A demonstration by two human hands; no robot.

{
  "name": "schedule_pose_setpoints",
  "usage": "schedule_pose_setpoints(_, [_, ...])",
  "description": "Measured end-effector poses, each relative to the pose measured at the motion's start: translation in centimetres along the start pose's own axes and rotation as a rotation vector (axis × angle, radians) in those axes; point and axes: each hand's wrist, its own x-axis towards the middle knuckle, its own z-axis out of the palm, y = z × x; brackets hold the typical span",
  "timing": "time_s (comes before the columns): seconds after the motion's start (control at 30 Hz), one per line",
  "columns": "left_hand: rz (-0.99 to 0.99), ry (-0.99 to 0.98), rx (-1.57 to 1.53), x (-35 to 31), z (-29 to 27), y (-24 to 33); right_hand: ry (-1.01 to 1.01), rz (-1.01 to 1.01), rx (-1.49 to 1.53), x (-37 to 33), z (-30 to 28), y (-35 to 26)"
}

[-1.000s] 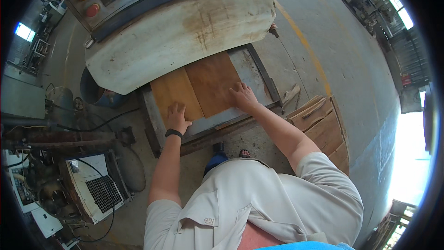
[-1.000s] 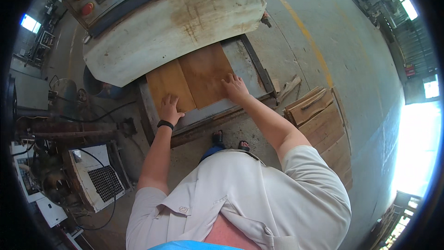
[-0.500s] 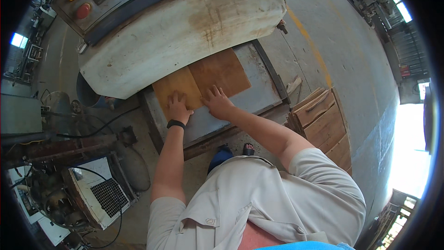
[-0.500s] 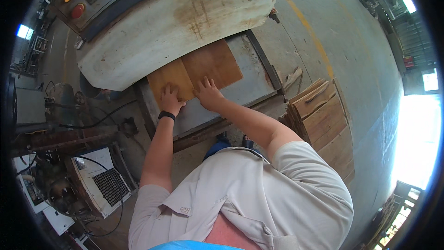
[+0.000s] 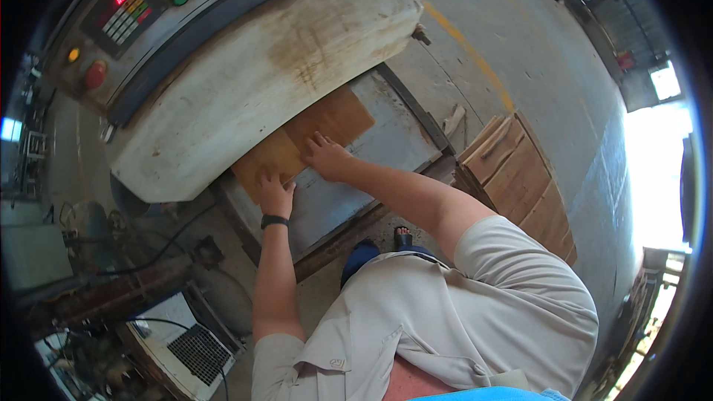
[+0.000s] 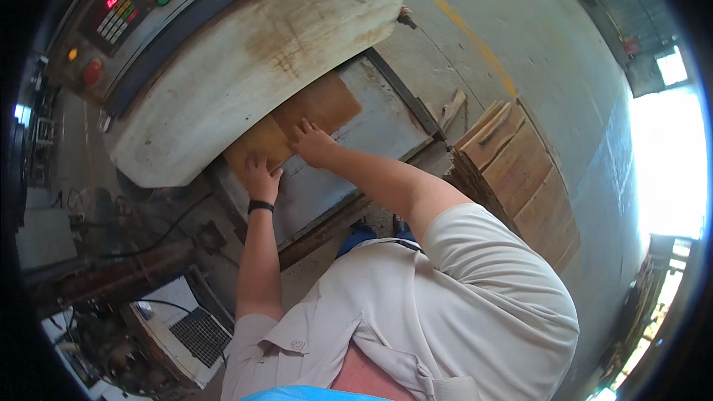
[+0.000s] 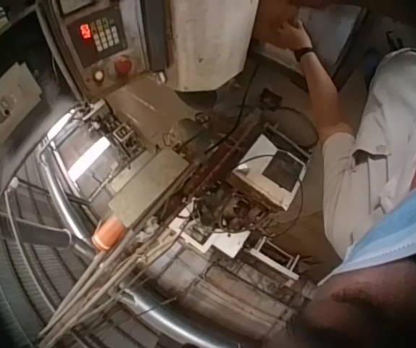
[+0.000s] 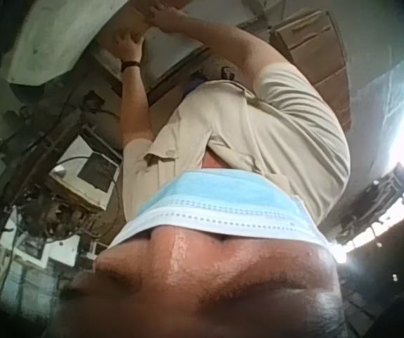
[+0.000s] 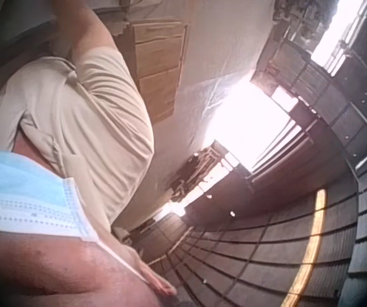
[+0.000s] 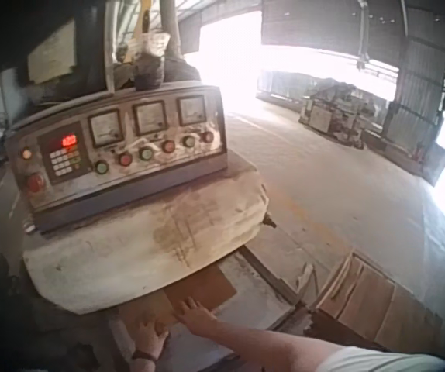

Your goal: The person repeatedly picks up wooden boards from a pallet by hand and feeds them into a woodworking machine.

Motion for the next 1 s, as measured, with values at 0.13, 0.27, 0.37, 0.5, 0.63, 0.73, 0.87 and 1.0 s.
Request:
schedule_pose_setpoints(0.13, [0.103,0.055,-0.110,-2.7,-0.1,1.0,0.035,0.040,0.020,1.3,0.5,0.3])
schedule_pose_setpoints(0.27, [0.209,-0.033,-0.263,-5.4,1.3,2.4,0.027,0.085,0.030,3.0,0.3,0.7])
schedule_pose_setpoints(0.37, [0.255,-0.103,-0.314,-7.1,2.3,3.9,0.000,0.077,0.043,2.8,-0.9,0.4])
schedule_pose_setpoints(0.5, [0.337,-0.204,-0.385,-8.6,3.4,7.5,0.249,0.083,0.142,-2.6,-0.6,0.3])
schedule_pose_setpoints(0.63, [0.458,-0.301,-0.501,-10.0,6.6,10.0,0.575,0.127,0.440,-12.9,0.5,2.5])
schedule_pose_setpoints(0.73, [0.553,-0.443,-0.538,-12.5,7.9,14.3,0.592,0.435,0.520,-24.8,3.4,3.4])
schedule_pose_setpoints(0.87, [0.680,-0.586,-0.458,-16.2,9.0,20.7,0.545,0.988,0.681,-44.0,9.9,0.6])
schedule_pose_setpoints(1.0, [0.899,-0.604,-0.318,-19.5,10.4,26.2,0.136,1.529,0.771,-62.1,20.6,-6.5])
